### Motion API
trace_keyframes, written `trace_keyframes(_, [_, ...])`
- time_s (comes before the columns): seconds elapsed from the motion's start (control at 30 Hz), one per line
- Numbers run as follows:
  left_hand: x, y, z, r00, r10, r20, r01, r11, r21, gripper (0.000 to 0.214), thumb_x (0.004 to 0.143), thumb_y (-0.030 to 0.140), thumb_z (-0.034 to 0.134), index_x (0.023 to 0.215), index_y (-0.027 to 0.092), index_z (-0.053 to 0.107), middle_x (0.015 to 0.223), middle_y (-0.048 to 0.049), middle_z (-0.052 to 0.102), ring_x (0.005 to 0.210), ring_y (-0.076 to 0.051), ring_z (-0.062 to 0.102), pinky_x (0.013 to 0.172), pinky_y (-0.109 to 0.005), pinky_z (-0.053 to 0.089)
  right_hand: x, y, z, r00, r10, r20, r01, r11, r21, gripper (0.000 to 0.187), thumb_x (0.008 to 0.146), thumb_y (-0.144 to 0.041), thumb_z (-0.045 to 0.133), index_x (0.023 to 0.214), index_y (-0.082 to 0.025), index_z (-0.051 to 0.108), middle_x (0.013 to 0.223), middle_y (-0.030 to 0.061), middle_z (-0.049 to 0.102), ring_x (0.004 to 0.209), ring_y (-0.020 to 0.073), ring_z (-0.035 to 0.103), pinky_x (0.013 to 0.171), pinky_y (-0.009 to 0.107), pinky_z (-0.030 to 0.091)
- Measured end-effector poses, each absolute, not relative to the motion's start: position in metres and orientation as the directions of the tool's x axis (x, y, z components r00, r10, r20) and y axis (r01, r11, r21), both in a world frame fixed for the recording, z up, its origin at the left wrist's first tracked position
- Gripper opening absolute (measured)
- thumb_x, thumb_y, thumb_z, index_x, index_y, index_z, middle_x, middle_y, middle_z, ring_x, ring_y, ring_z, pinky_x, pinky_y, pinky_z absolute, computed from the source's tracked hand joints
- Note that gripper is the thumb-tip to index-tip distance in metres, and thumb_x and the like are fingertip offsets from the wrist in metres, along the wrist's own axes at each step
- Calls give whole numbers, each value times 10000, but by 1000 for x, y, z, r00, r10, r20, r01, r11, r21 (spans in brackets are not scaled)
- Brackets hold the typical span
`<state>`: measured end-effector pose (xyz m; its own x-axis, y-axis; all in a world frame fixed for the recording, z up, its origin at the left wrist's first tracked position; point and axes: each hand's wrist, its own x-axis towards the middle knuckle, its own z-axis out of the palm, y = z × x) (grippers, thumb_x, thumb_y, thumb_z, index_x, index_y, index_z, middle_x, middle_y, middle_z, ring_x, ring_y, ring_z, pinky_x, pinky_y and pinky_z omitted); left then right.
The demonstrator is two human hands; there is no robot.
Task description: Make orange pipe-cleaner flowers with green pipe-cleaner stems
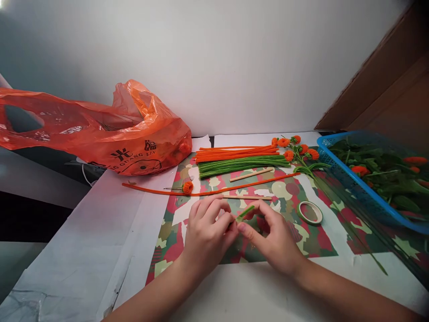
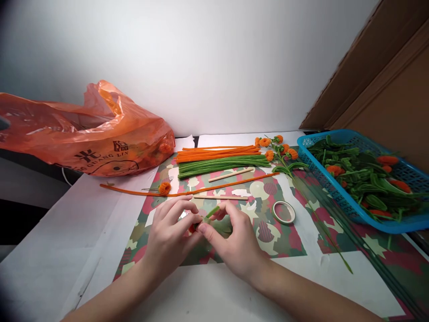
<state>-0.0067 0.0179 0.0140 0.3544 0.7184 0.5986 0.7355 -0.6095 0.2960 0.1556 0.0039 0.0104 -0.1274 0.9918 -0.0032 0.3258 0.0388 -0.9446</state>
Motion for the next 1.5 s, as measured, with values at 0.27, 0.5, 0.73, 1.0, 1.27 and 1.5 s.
trace_keyframes(0.27, [-5, 16, 11, 368, 653, 662, 747, -632, 208, 106, 800, 132, 603, 717, 192, 576, 812, -29, 658, 981, -240, 609, 837, -355, 398, 151, 2, 9, -160, 983, 94, 406, 152, -901, 201, 884, -290, 532, 721, -190, 591, 718, 11, 607, 703, 158, 567, 671, 282, 434])
trace_keyframes(0.5, [-5, 16, 10, 313, 806, 503, 656, -566, 499, 95, 829, 121, 569, 765, 190, 557, 866, -26, 620, 871, -192, 567, 786, -347, 404, 158, 11, 15, -299, 942, 150, 512, 291, -808, 177, 867, -209, 522, 695, -199, 562, 693, 4, 602, 693, 163, 556, 687, 304, 427])
trace_keyframes(0.73, [-6, 14, 17, 355, 887, 295, 534, -451, 715, 114, 872, 122, 500, 793, 193, 541, 935, -43, 575, 928, -195, 521, 827, -357, 389, 173, 21, 22, -444, 851, 279, 506, 496, -706, 98, 816, -149, 539, 746, -203, 581, 703, 2, 597, 769, 182, 563, 838, 382, 412])
trace_keyframes(1.0, [-13, 18, 24, 491, 870, -47, 239, -83, 967, 132, 897, 233, 510, 780, 197, 558, 985, -38, 511, 972, -182, 492, 820, -292, 403, 181, 25, 25, -470, 883, -3, 206, 106, -973, 60, 818, -135, 587, 820, -195, 581, 807, -10, 620, 740, 122, 575, 647, 218, 461])
trace_keyframes(1.27, [-15, 25, 24, 639, 730, -244, -35, 344, 939, 204, 848, 280, 596, 694, 158, 542, 911, -13, 426, 819, -131, 446, 767, -252, 381, 181, 24, 35, -515, 847, 132, 316, 331, -889, 149, 844, -85, 538, 774, -187, 621, 725, -22, 582, 685, 100, 524, 651, 213, 413])
trace_keyframes(1.5, [-13, 26, 22, 627, 743, -234, -71, 353, 933, 228, 864, 289, 592, 684, 157, 546, 868, -6, 424, 801, -129, 419, 768, -247, 360, 179, 23, 30, -484, 855, 189, 325, 376, -868, 133, 824, -84, 558, 755, -176, 626, 700, -11, 579, 660, 110, 519, 651, 234, 413])
